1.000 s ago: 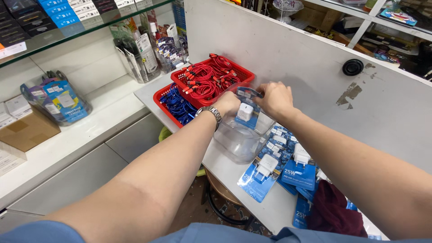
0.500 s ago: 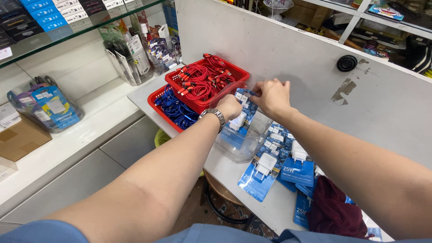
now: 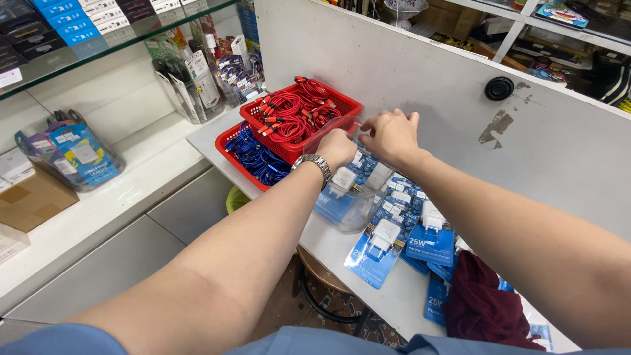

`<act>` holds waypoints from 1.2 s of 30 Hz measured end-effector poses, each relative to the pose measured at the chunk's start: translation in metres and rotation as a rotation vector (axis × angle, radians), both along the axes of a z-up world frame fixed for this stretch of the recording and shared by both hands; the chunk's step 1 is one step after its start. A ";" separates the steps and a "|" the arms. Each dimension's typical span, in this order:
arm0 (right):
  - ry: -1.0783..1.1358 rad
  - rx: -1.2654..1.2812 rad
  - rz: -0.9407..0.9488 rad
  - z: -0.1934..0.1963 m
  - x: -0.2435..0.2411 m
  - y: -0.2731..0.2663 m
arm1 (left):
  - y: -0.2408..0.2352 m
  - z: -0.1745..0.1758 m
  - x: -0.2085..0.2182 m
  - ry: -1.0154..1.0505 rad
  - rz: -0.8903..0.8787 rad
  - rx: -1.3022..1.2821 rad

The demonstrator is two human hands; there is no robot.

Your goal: The person wipes the plastic packaging of 25W power adapters with a maroon cloth, then places each cleaned package into a clear plastic container. The person repeats this process for multiple adapter packages, occasionally wiping the container itself.

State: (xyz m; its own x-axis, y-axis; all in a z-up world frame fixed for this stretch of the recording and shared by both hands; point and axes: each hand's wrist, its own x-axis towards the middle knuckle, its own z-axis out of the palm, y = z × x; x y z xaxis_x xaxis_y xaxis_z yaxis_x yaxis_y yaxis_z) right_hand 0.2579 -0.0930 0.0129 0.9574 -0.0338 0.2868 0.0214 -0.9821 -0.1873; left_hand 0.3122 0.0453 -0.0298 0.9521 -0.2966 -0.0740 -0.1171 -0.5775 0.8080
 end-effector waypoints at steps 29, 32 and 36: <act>0.488 -0.151 0.187 -0.075 -0.382 -0.141 | -0.184 -0.126 -0.247 0.244 0.126 0.134; 0.355 -0.064 0.241 -0.088 -0.387 -0.144 | -0.177 -0.123 -0.254 0.261 0.200 0.060; 0.359 0.651 0.148 -0.087 -0.374 -0.169 | -0.171 -0.113 -0.260 0.231 0.315 0.049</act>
